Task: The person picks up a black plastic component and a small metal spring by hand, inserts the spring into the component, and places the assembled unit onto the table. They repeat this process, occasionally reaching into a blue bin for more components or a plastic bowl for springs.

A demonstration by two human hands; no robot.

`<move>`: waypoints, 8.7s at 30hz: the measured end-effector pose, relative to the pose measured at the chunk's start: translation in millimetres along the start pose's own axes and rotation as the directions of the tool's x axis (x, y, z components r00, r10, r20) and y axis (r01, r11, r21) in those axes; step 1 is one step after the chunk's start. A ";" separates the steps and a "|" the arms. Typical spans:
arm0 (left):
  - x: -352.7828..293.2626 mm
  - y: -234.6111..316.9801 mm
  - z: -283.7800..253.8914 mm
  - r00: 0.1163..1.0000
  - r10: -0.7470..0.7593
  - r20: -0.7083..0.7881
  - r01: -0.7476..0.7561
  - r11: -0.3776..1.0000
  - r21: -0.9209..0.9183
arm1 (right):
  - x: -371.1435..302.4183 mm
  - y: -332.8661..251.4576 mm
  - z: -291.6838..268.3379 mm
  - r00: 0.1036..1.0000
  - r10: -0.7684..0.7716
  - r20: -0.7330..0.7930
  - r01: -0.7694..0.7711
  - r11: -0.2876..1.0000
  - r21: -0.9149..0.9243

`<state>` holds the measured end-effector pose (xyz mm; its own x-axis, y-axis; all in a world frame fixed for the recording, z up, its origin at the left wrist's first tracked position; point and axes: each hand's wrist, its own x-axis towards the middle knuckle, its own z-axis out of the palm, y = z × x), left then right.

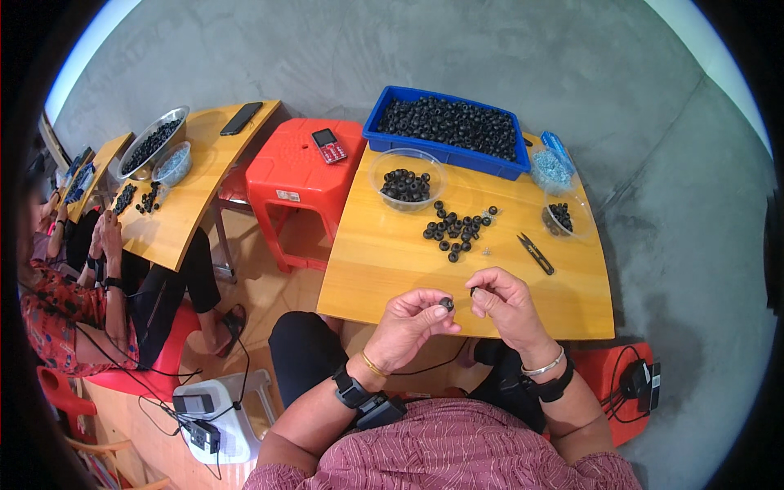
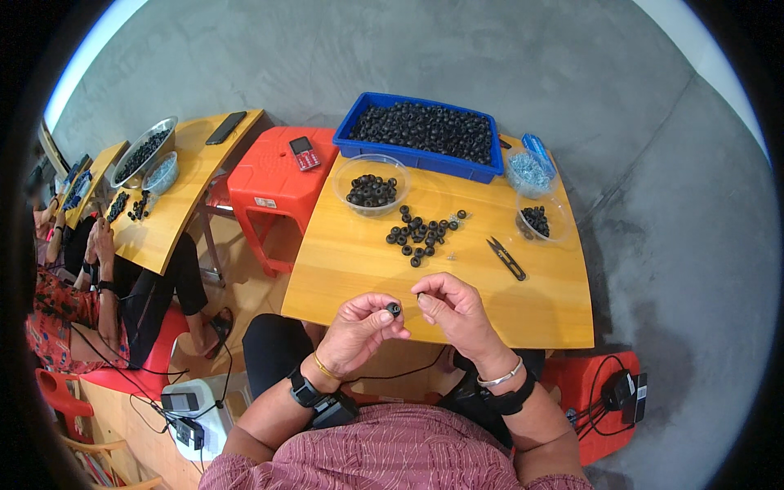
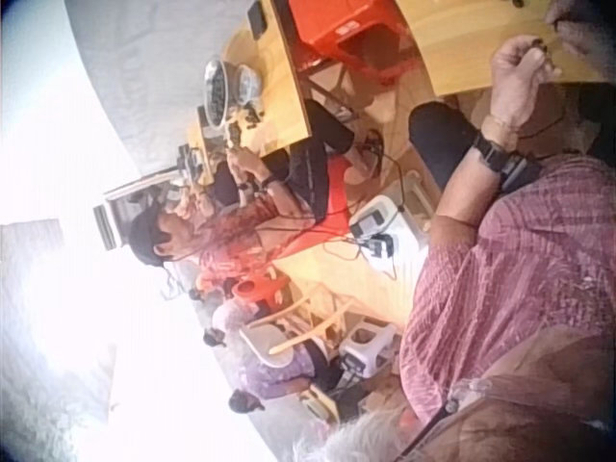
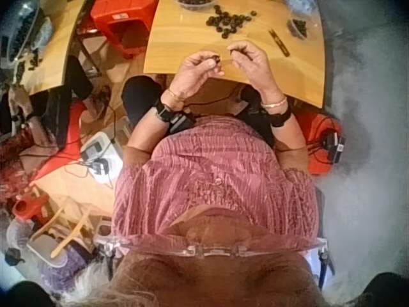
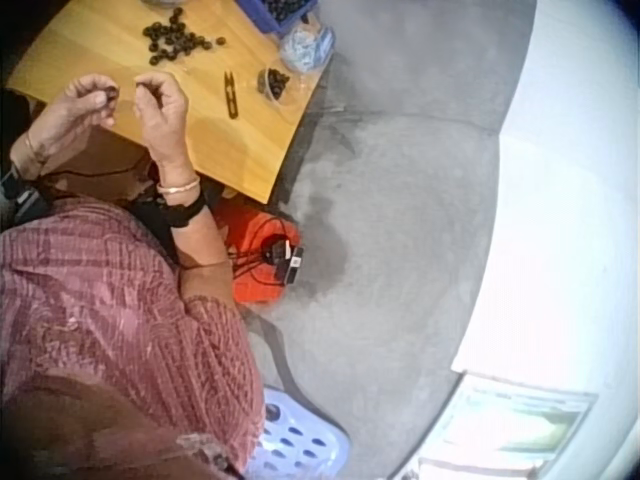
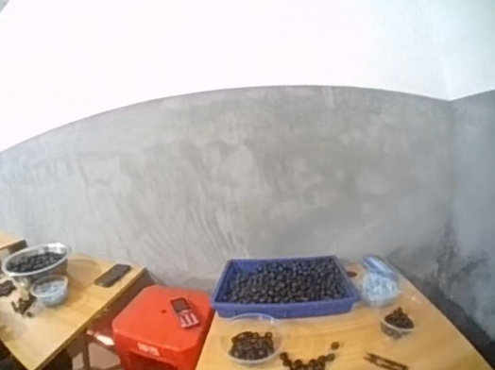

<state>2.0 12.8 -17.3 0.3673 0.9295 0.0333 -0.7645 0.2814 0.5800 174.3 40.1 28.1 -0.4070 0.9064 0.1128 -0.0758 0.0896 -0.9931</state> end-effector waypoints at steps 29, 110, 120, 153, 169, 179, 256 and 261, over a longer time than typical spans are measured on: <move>-2.3 6.1 3.3 1.000 0.011 0.024 -0.016 0.979 0.203 | -0.9 7.1 3.0 0.981 -0.057 0.184 0.028 0.988 0.152; -4.4 16.8 -5.8 0.940 -0.340 0.009 0.336 0.933 0.127 | -4.3 3.2 0.4 0.896 -0.261 0.359 0.384 0.862 -0.332; -6.1 8.5 -3.3 0.951 -0.302 0.064 0.307 0.947 -0.092 | -6.2 -5.8 4.2 0.914 -0.284 0.290 0.375 0.863 -0.339; -8.4 14.9 -3.7 0.969 -0.231 -0.082 0.245 0.938 0.247 | 5.0 -0.2 7.1 0.814 -0.342 0.470 0.539 0.745 -0.393; -7.5 21.0 -4.0 0.916 -0.401 0.023 0.388 0.899 0.203 | -11.1 -21.4 13.7 0.901 -0.099 0.422 0.329 0.788 -0.520; -7.4 12.7 -5.9 0.926 -0.365 0.094 0.350 0.925 0.146 | -13.8 -19.0 15.1 0.874 -0.140 0.466 0.421 0.699 -0.579; 0.9 4.1 21.5 0.925 0.124 0.358 -0.363 0.566 0.740 | -23.9 3.7 27.2 0.900 -0.322 0.295 0.437 0.666 -0.605; 3.4 -6.6 17.1 0.920 0.128 0.370 -0.372 0.582 0.723 | -26.4 0.3 30.0 0.842 -0.419 0.340 0.534 0.557 -0.636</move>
<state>17.3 10.0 -7.1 0.4364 0.8029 0.4060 -0.1989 -0.3540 0.9138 157.7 3.8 25.8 -0.6202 0.5855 0.5220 0.3193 0.7963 -0.5138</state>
